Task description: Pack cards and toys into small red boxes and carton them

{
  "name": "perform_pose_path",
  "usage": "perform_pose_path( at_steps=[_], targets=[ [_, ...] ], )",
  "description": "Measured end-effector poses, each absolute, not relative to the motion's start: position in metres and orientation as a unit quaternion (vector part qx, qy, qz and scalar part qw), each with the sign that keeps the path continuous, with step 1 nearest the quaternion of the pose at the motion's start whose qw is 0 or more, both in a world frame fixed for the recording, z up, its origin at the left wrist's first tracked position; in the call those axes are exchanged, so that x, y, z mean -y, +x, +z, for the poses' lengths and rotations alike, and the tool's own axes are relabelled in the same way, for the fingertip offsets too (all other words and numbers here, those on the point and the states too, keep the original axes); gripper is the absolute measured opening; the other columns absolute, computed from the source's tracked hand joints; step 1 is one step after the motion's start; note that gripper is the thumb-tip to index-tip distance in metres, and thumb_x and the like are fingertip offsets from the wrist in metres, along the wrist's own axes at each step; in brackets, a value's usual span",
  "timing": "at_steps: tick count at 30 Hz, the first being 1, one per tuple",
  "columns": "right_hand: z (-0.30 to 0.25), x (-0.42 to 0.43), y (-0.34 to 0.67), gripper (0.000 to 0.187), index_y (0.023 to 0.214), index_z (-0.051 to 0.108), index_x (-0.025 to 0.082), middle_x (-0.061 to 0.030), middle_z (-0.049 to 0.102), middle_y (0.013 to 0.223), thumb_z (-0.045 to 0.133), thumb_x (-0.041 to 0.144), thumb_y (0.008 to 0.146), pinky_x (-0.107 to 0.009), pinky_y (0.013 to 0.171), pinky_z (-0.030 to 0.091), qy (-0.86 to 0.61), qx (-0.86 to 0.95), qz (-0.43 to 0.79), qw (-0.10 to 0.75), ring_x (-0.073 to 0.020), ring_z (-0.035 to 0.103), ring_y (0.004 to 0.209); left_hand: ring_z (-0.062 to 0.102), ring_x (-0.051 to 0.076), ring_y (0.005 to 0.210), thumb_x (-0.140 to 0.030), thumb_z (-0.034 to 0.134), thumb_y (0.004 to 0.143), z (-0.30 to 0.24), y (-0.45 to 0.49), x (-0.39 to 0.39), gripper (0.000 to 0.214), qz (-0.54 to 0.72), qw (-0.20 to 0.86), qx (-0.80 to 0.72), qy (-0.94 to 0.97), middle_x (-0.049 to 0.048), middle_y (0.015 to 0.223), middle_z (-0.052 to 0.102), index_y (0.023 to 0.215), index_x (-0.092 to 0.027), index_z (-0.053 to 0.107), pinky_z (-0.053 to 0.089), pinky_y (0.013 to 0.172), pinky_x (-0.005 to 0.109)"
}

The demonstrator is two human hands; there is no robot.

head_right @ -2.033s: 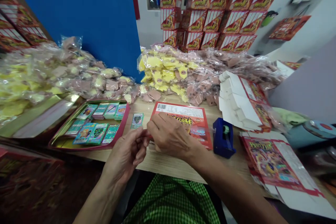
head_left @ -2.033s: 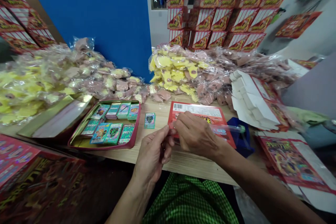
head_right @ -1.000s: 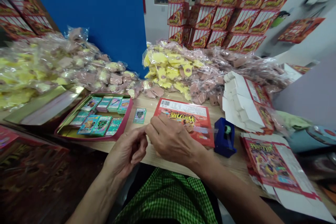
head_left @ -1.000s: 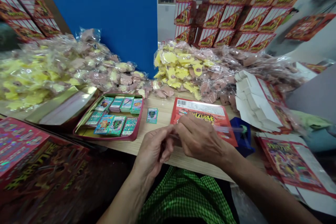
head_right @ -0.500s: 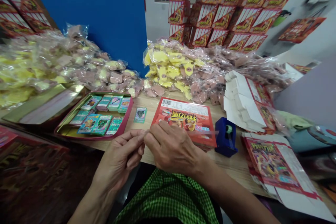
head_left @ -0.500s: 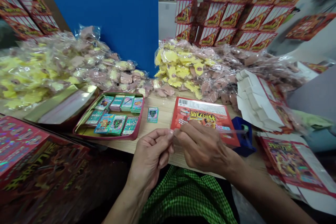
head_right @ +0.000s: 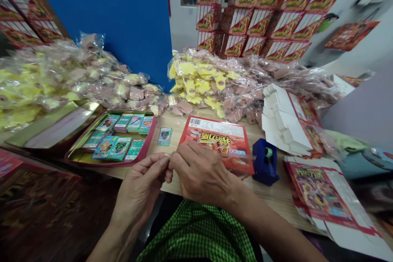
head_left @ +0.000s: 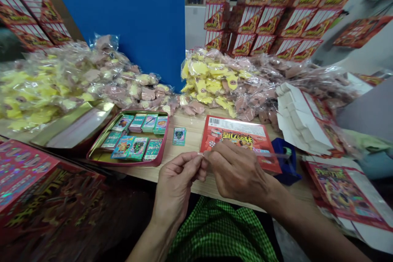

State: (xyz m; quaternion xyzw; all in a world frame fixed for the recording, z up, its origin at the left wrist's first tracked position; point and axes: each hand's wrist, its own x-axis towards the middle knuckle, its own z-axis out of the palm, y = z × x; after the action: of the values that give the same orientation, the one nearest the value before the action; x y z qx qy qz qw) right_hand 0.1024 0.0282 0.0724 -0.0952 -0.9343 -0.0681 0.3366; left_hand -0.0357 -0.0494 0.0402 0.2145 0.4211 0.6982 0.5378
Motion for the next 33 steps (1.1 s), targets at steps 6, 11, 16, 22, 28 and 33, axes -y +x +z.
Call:
perform_pose_path(
  at_steps=[6, 11, 16, 22, 28, 33],
  targets=[
    [0.092, -0.026, 0.103, 0.019, 0.088, 0.060, 0.016, -0.0061, 0.061, 0.088, 0.044, 0.012, 0.099, -0.036, 0.077, 0.039, -0.193, 0.937, 0.130, 0.259, -0.0207, 0.053, 0.083, 0.057, 0.007, 0.057, -0.035, 0.083, 0.081, 0.034, -0.036, 0.048, 0.021, 0.705, 0.488, -0.434, 0.276, 0.0007, 0.068, 0.069, 0.081, -0.015, 0.078, 0.047, 0.057, 0.016],
    [0.107, -0.026, 0.102, 0.013, 0.087, 0.055, 0.016, -0.0061, 0.059, 0.088, 0.048, 0.009, 0.095, -0.033, 0.075, 0.038, -0.217, 0.948, 0.109, 0.206, -0.0204, 0.051, 0.082, 0.059, 0.009, 0.062, -0.034, 0.072, 0.092, 0.037, -0.034, 0.052, 0.022, 0.681, 0.396, -0.488, 0.376, -0.0008, 0.065, 0.066, 0.079, -0.016, 0.074, 0.049, 0.061, 0.017],
    [0.112, -0.025, 0.102, 0.021, 0.090, 0.055, 0.015, -0.0087, 0.059, 0.089, 0.043, 0.001, 0.080, -0.034, 0.073, 0.038, -0.182, 0.965, 0.031, 0.184, -0.0216, 0.049, 0.079, 0.059, 0.009, 0.061, -0.029, 0.068, 0.093, 0.043, -0.029, 0.055, 0.018, 0.662, 0.301, -0.526, 0.441, -0.0016, 0.067, 0.066, 0.081, -0.018, 0.074, 0.048, 0.058, 0.017],
    [0.105, -0.039, 0.100, 0.013, 0.080, 0.048, 0.020, -0.0029, 0.058, 0.073, 0.044, 0.010, 0.088, -0.029, 0.059, 0.032, -0.251, 0.923, 0.198, 0.215, -0.0162, 0.047, 0.064, 0.058, 0.009, 0.061, -0.033, 0.071, 0.092, 0.044, -0.029, 0.050, 0.019, 0.668, 0.345, -0.513, 0.414, -0.0015, 0.067, 0.065, 0.082, -0.017, 0.075, 0.048, 0.058, 0.017],
    [0.094, -0.047, 0.101, 0.014, 0.078, 0.047, 0.021, 0.0003, 0.057, 0.071, 0.047, 0.011, 0.088, -0.028, 0.060, 0.032, -0.291, 0.864, 0.332, 0.241, -0.0151, 0.047, 0.065, 0.058, 0.009, 0.066, -0.035, 0.070, 0.094, 0.038, -0.030, 0.044, 0.020, 0.665, 0.376, -0.496, 0.413, -0.0009, 0.071, 0.065, 0.086, -0.017, 0.074, 0.048, 0.062, 0.018],
    [0.085, -0.056, 0.106, 0.017, 0.078, 0.048, 0.021, 0.0016, 0.052, 0.070, 0.046, 0.015, 0.095, -0.028, 0.060, 0.034, -0.323, 0.788, 0.465, 0.243, -0.0150, 0.046, 0.064, 0.059, 0.009, 0.066, -0.036, 0.070, 0.094, 0.033, -0.030, 0.042, 0.018, 0.673, 0.357, -0.503, 0.408, -0.0012, 0.073, 0.067, 0.091, -0.019, 0.075, 0.049, 0.064, 0.019]
  ],
)
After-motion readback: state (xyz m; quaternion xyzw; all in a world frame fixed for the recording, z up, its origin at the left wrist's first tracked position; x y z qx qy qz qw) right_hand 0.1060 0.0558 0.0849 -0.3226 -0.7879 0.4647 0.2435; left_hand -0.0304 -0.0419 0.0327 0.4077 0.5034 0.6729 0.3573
